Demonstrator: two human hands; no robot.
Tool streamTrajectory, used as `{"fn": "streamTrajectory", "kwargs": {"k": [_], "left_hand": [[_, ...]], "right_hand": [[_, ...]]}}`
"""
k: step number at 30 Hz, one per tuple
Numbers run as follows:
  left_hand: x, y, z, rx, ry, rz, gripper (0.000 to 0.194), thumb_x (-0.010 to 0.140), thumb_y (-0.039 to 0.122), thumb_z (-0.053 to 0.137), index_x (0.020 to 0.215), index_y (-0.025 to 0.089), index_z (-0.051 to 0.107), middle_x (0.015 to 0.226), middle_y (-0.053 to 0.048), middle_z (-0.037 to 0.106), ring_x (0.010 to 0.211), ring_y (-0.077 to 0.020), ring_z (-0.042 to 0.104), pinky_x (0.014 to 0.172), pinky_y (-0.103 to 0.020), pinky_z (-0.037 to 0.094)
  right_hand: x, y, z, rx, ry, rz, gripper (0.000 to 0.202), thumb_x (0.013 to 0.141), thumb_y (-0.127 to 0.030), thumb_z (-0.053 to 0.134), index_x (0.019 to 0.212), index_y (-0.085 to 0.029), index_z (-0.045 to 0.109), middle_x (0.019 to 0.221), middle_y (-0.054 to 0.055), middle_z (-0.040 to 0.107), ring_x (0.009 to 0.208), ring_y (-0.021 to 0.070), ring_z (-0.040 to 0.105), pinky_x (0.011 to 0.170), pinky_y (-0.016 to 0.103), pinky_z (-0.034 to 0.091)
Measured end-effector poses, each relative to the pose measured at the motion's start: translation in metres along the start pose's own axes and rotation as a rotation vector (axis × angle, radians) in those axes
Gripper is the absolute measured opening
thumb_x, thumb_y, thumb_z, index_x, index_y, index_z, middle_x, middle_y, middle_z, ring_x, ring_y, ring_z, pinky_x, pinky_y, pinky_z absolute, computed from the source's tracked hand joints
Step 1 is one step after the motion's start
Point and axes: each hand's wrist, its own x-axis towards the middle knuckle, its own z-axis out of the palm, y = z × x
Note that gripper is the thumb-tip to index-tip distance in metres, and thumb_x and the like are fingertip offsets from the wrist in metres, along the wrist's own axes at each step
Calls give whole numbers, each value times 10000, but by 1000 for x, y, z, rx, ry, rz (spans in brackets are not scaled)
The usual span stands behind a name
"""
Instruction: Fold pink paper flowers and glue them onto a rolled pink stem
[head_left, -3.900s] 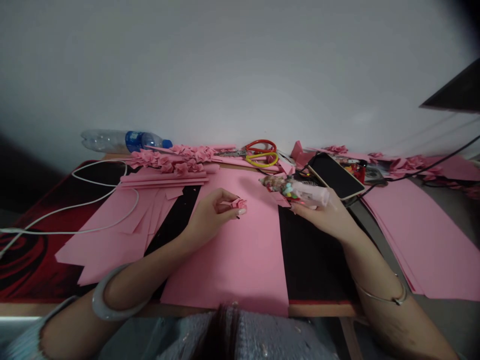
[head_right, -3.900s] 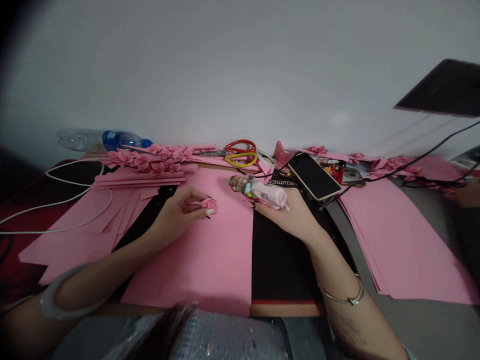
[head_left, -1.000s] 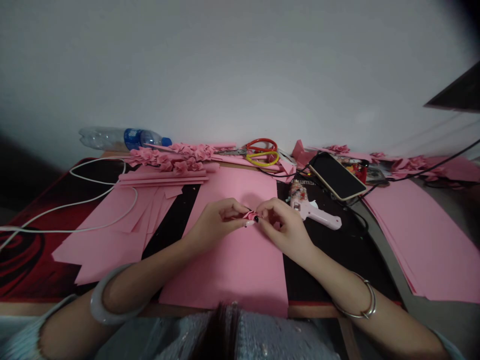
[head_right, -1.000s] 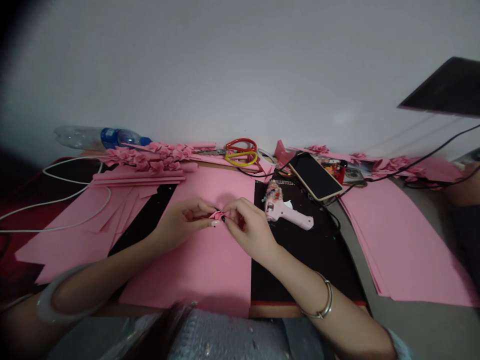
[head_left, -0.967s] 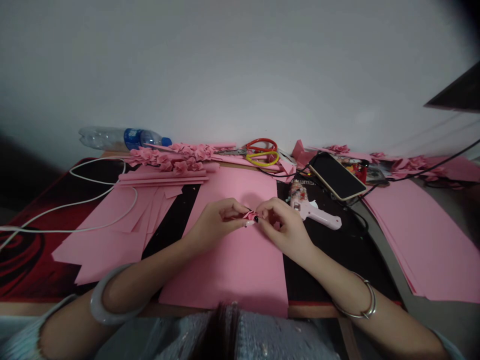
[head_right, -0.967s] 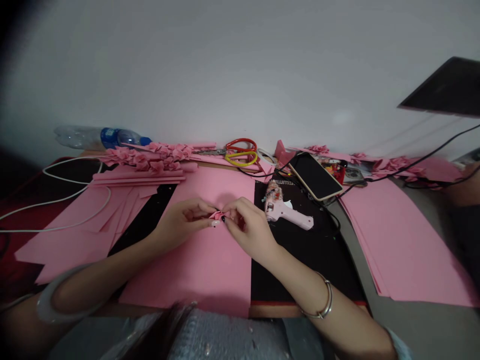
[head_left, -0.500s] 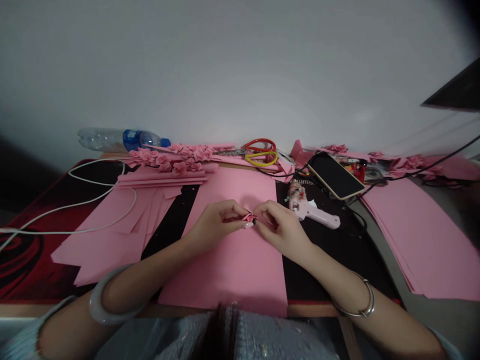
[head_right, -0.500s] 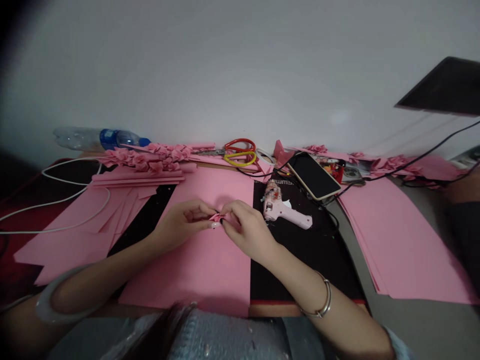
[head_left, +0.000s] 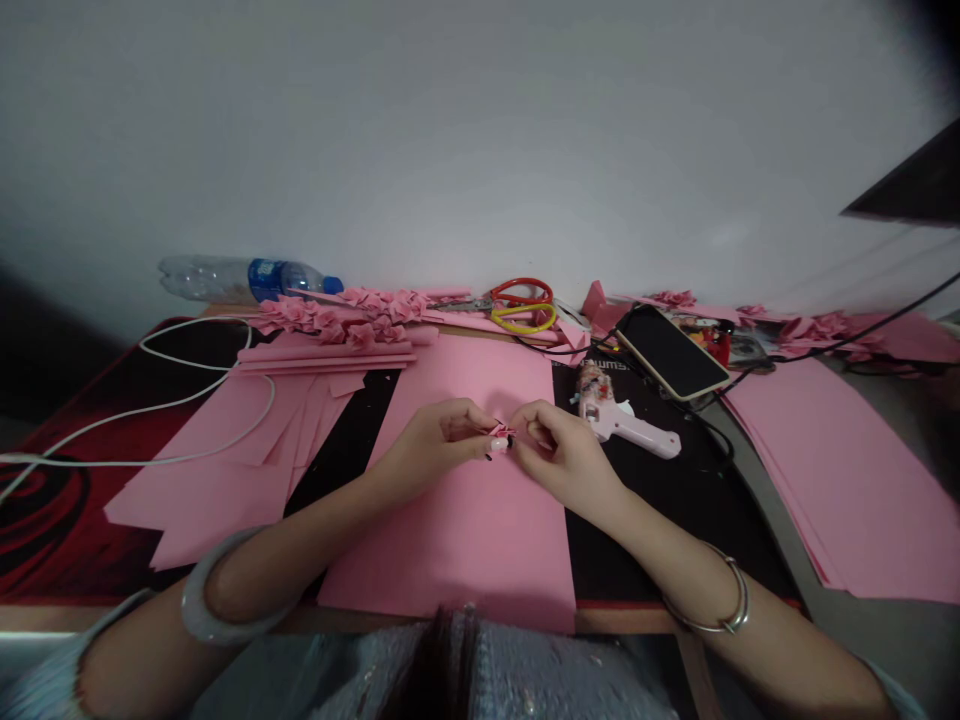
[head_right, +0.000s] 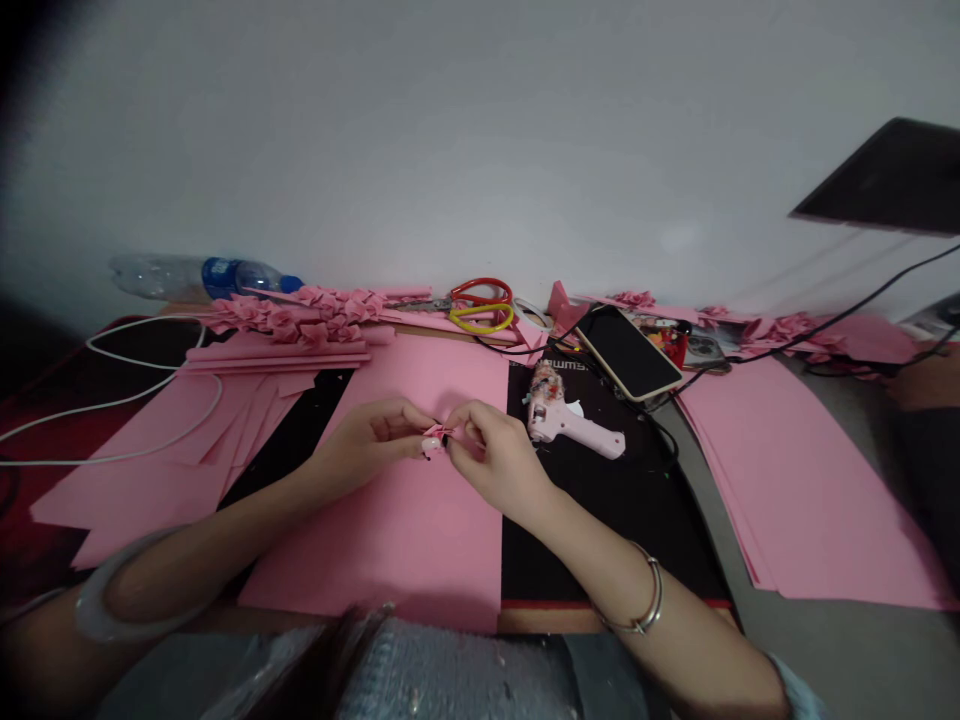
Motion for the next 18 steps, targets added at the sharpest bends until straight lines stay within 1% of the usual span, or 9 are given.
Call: {"fn": "streamTrajectory", "kwargs": {"k": [2, 4, 6, 11, 16, 18], "left_hand": [[1, 0, -1, 9, -20, -2, 192, 755, 307, 689, 842, 137, 668, 792, -32, 679, 713, -125, 634, 672, -245, 525], [1, 1, -3, 0, -39, -3, 220, 813, 358, 620, 857, 149, 671, 831, -40, 679, 747, -129, 642, 682, -238, 532], [2, 1, -4, -19, -46, -9, 259, 839, 393, 578, 882, 156, 672, 865, -51, 684, 780, -142, 654, 691, -241, 536], [2, 1, -4, -57, -67, -46, 296, 819, 396, 609, 1005, 170, 656, 929, -65, 694, 824, -167, 674, 714, -255, 535], [2, 1, -3, -37, -74, -64, 281, 804, 351, 638, 1019, 171, 655, 926, -57, 694, 819, -149, 669, 720, -238, 522], [2, 1, -3, -30, -80, -56, 285, 798, 350, 644, 1021, 173, 657, 930, -57, 695, 826, -155, 669, 723, -245, 522]], "right_hand": [[1, 0, 0, 57, 6, 74, 99, 753, -128, 541, 842, -169, 553, 583, -68, 337, 518, 90, 339, 503, 218, 276], [3, 1, 1, 115, 9, 134, 76, 746, -141, 544, 818, -163, 549, 578, -74, 318, 515, 85, 327, 498, 214, 271], [4, 2, 1, 166, 22, 175, 54, 743, -161, 547, 797, -160, 543, 575, -77, 309, 510, 82, 317, 493, 211, 264], [7, 3, 1, 232, 66, 215, 58, 729, -191, 556, 769, -163, 526, 565, -83, 297, 499, 76, 292, 483, 210, 242], [7, 2, 2, 255, 69, 233, 65, 729, -208, 556, 759, -159, 526, 555, -85, 290, 492, 76, 277, 477, 214, 232], [7, 3, 2, 257, 69, 229, 66, 735, -211, 554, 766, -158, 530, 554, -85, 291, 491, 76, 275, 477, 214, 230]]}}
